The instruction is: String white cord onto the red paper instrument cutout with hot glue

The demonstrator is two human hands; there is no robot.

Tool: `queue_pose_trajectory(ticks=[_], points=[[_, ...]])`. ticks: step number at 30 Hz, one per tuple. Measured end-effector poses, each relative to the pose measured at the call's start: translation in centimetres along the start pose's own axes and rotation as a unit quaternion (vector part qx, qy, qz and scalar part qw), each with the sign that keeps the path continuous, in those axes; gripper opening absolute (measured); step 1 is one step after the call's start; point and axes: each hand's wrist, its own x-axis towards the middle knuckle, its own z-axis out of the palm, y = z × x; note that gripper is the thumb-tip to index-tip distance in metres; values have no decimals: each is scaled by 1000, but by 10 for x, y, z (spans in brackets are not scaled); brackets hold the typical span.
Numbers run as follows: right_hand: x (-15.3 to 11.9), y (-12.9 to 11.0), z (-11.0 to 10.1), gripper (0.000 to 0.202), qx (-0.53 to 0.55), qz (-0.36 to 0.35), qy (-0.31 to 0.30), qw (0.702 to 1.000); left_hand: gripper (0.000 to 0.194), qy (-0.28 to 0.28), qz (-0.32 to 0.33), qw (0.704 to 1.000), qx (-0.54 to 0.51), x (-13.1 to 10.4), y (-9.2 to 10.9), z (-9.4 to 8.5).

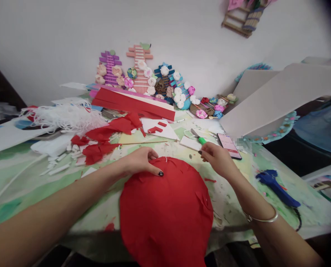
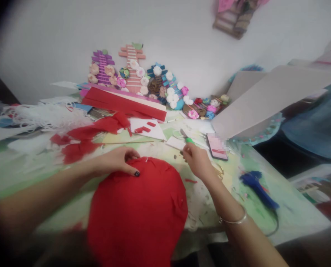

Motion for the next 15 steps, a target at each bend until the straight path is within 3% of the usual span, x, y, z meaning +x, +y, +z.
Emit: queue_pose_trajectory(ticks=[3,6,10,15], points=[[7,-26,8,15,166,-73,-43,982,54,-59,-5,995,-84,-5,5,1],[12,-49,21,16,263,-108,-78,956,48,-88,-17,986,-143,-11,9,2],[14,-58,32,15,304,-123,-64,943,49,-82,19,984,-158,-13,10,3],[8,-53,31,14,332,-121,-76,932,46,-104,72,980,-151,-12,7,6]])
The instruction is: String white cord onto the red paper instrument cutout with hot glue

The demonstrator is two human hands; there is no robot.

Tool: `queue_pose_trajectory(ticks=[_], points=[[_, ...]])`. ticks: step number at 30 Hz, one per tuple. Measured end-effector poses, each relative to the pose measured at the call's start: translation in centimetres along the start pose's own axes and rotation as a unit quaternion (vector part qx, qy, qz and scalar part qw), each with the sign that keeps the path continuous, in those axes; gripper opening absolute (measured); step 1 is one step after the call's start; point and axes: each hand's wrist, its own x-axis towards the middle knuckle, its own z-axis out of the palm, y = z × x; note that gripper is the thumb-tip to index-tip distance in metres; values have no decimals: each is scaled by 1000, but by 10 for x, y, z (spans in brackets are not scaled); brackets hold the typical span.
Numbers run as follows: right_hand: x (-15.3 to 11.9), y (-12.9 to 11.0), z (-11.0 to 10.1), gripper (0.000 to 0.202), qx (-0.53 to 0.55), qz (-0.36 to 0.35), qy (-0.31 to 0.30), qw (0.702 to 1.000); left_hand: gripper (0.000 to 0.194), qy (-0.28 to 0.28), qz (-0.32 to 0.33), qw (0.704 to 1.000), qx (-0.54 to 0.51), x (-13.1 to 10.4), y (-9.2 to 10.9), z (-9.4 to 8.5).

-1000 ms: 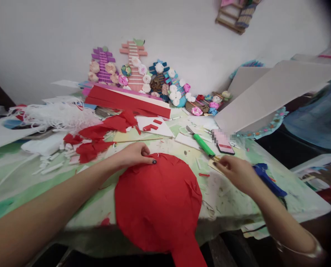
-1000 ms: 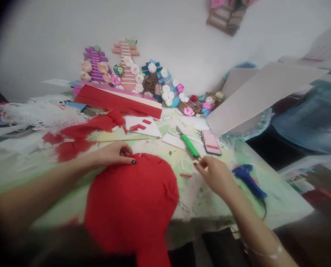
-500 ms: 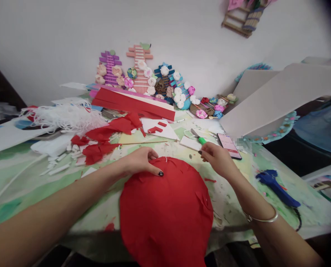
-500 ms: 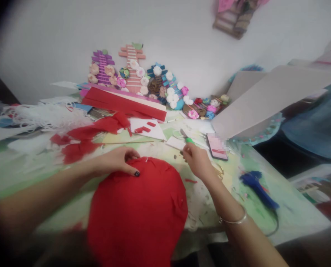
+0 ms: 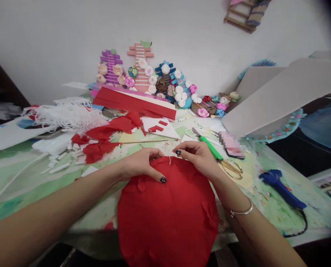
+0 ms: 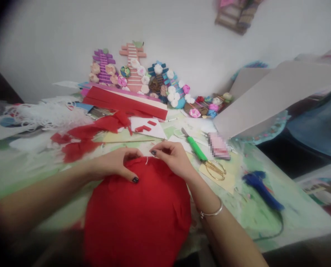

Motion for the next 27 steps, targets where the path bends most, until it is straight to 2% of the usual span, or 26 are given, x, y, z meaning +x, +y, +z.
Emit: queue_pose_trajectory(ticks=[4,12,22,27], points=[[-4,-1,-1,14,31,19,-14,999,46,-1,26,1000,17,-1,2,1],[-9,-2,-4,16,-14,25,-29,999,45,4,42,997,66,-3,6,3],[-12,-7,-7,16,36,33,5,999,46,-4,42,997,62,-4,7,2],[-13,-5,-9,15,41,48,-12,998,45,-1,44,997,69,-5,7,3]])
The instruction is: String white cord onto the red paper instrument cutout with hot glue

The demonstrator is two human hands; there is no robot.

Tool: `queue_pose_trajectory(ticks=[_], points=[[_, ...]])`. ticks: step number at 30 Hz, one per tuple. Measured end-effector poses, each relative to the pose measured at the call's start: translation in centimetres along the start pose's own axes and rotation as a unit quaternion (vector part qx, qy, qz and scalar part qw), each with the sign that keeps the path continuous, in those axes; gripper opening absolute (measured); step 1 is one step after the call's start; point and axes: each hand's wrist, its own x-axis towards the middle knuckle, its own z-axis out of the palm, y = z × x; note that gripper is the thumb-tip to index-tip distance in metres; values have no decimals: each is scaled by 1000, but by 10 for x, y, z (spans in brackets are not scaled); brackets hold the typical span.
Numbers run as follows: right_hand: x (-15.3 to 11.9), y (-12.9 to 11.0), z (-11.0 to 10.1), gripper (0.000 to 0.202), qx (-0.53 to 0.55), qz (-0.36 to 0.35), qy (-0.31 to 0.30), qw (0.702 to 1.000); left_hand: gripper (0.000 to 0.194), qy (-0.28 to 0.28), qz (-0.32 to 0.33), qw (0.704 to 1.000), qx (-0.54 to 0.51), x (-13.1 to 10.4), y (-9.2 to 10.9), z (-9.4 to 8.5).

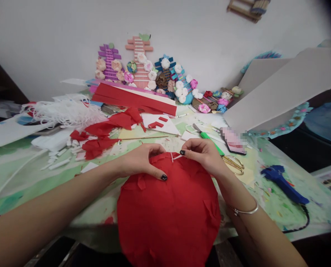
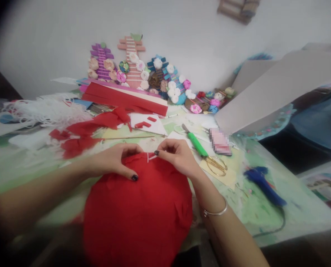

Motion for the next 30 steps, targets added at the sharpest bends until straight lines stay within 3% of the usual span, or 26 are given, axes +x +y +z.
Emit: queue_pose_trajectory(ticks=[14,30], points=[[0,0,2,16,34,-1,9,999,45,-2,-8,1000,-1,0,1,0],[-1,2,1,17,-10,11,-30,999,46,-5,-2,1000,-12,0,0,1]])
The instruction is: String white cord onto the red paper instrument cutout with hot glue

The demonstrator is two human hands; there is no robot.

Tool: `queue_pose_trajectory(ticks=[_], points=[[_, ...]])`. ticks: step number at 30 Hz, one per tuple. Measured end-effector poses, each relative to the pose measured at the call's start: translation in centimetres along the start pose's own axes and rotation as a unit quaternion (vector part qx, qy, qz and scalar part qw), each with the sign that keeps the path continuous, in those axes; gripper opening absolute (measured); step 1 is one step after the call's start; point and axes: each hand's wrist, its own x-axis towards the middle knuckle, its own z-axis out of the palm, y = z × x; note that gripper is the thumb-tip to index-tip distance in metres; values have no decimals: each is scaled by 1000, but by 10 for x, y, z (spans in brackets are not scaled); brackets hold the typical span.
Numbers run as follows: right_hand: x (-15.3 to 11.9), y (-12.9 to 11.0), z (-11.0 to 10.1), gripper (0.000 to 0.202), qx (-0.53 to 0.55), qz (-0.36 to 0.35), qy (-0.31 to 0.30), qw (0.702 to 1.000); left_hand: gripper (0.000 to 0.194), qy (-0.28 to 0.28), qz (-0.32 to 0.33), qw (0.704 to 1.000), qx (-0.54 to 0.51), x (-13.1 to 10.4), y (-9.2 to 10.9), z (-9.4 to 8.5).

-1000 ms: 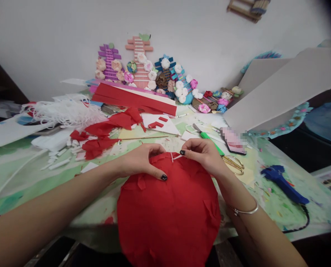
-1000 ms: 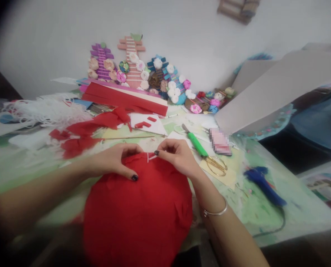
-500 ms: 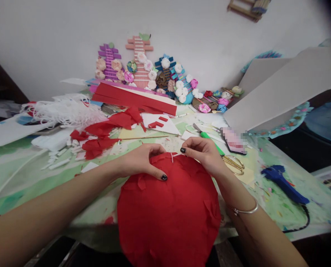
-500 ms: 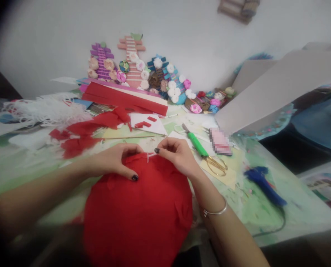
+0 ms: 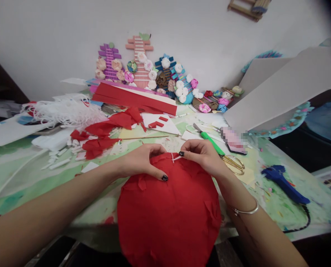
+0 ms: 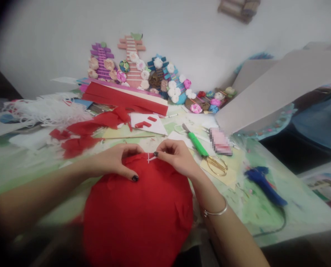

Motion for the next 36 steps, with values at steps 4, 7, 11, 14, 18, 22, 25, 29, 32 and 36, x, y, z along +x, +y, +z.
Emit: queue_pose_trajectory(ticks=[4,7,11,14,18,22,25,29,32,36], points=[[0,-1,-1,17,35,-8,30,999,46,6,-2,1000,6,0,0,0],[0,0,-3,16,56,-25,61,996,46,2,-3,1000,10,0,0,-1],[1,2,-5,17,84,-32,73,993,46,-3,-4,1000,7,1,-1,-1],[2,3,-4,23,118,-35,89,988,45,-7,-5,1000,-1,2,-2,0],[4,5,-2,23,145,-70,101,982,44,-9,-8,1000,1,2,-2,0],[6,7,0,20,117,-97,106,983,44,-8,-4,1000,10,1,-2,0],[6,7,2,13,78,-114,113,984,45,-9,4,1000,13,2,-2,0],[5,2,6,7,61,-82,112,988,46,-13,16,1000,6,3,-5,1],[5,0,9,5,18,-68,116,991,48,-13,26,1000,3,4,-7,1],[5,1,14,7,-45,-81,129,987,50,-10,24,1000,3,4,-8,1]])
